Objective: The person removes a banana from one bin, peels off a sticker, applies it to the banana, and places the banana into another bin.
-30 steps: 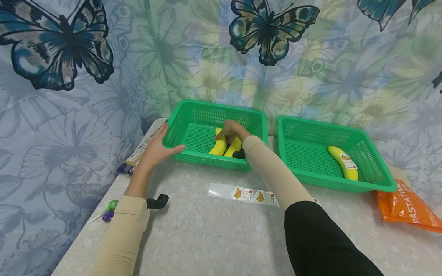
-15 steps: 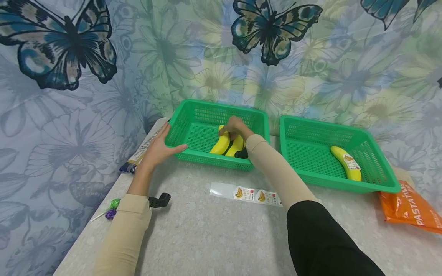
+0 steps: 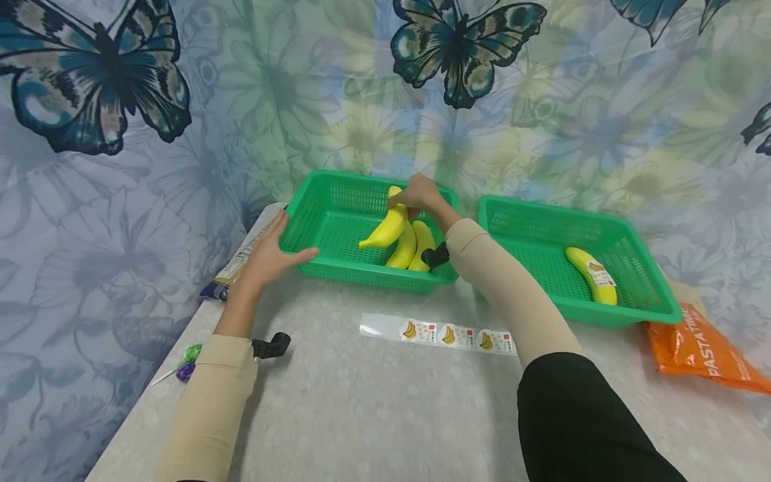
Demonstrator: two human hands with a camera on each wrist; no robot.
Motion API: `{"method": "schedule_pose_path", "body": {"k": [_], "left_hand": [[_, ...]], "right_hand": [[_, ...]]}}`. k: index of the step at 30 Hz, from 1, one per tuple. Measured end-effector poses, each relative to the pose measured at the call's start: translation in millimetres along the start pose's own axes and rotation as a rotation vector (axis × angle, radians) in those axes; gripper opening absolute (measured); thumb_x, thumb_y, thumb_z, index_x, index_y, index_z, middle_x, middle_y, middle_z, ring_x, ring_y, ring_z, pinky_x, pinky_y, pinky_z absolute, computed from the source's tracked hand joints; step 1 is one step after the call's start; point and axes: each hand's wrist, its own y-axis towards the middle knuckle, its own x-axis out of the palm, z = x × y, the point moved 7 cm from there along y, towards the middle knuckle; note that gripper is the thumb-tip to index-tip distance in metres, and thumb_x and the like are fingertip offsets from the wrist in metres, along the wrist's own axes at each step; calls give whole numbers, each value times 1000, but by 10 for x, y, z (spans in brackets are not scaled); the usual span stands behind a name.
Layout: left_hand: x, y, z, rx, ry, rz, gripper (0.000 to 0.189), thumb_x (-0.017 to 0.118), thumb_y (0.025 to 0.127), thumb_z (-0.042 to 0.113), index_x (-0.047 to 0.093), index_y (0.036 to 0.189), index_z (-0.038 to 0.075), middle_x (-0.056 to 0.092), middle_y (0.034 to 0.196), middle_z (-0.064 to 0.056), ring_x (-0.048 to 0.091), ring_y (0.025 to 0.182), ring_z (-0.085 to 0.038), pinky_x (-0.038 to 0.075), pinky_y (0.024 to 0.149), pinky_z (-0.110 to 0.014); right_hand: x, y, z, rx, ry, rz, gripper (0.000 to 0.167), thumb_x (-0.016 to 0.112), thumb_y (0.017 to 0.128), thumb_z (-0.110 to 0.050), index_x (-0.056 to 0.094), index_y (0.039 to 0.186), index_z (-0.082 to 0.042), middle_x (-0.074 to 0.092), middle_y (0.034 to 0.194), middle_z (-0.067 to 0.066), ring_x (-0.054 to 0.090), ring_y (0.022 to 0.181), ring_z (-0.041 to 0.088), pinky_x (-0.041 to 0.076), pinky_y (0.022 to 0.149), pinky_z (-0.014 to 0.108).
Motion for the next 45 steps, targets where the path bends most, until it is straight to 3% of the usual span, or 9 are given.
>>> {"method": "schedule_pose_path", "body": {"k": [5, 8, 12, 17, 22, 27, 29, 39, 45], "left_hand": [[25, 42, 68, 13, 5, -10, 111, 66, 81, 66, -2, 158, 22, -11, 165, 7, -1, 151, -41, 1, 112, -75], [35, 32, 62, 7, 4, -12, 111, 65, 81, 66, -2, 158, 22, -12, 164, 7, -2, 151, -43, 0, 111, -76], [21, 19, 36, 4, 9, -10, 111, 64, 81, 67, -4, 157, 23, -14, 164, 7, -3, 150, -45, 1, 109, -78], [16, 1, 13, -7, 15, -22, 111, 64, 81, 67, -7, 157, 25, -16, 163, 8, -5, 149, -47, 1, 108, -79], [18, -24, 14, -15, 17, -17, 111, 63, 82, 66, -7, 157, 25, -16, 163, 8, -5, 148, -49, 5, 107, -79], [25, -18, 39, -17, 18, -7, 109, 63, 83, 66, -7, 156, 26, -14, 164, 6, -5, 146, -53, 11, 105, -80], [36, -1, 53, -14, 22, -13, 109, 62, 83, 66, -8, 156, 26, -14, 164, 6, -5, 146, -52, 11, 106, -80], [2, 42, 102, 2, 9, 3, 109, 64, 83, 64, -6, 157, 25, -13, 164, 9, -4, 149, -46, 12, 108, -77], [44, -2, 83, -25, -12, 1, 108, 64, 84, 63, -7, 156, 27, -15, 163, 11, -6, 149, -46, 13, 107, -78]], "right_hand": [[-380, -356, 76, -20, 15, 84, 43, 74, 81, -30, 54, 105, 0, 60, 98, 12, 72, 78, 27, 60, 64, 29], [-545, -613, 164, -20, -51, 122, 35, 75, 79, -36, 54, 82, -8, 58, 75, 4, 72, 75, 25, 58, 62, 29], [-693, -986, 285, -38, -130, 136, 43, 76, 79, -39, 51, 56, -13, 46, 47, -3, 68, 61, 23, 51, 53, 27], [-729, -1423, 487, -64, -168, 102, 41, 74, 81, -42, 67, 57, -11, 59, 49, 0, 61, 55, 18, 42, 51, 25], [-576, -1799, 738, -63, -164, 49, 36, 73, 82, -44, 77, 86, -9, 72, 71, 3, 64, 67, 21, 44, 56, 25], [-307, -2152, 980, -63, -159, 25, 50, 74, 81, -45, 73, 110, -5, 74, 89, 6, 62, 69, 16, 46, 57, 24], [-181, -2279, 1091, -65, -157, 25, 52, 75, 80, -45, 72, 112, -4, 74, 91, 6, 62, 70, 13, 48, 58, 24], [323, -2581, 1558, -30, -103, 102, 46, 80, 73, -39, 75, 99, -2, 72, 85, 4, 57, 67, 13, 44, 56, 24], [535, -2665, 1779, 12, -94, 73, 37, 82, 71, -39, 74, 89, -7, 64, 73, -2, 50, 59, 12, 39, 53, 24]]}}
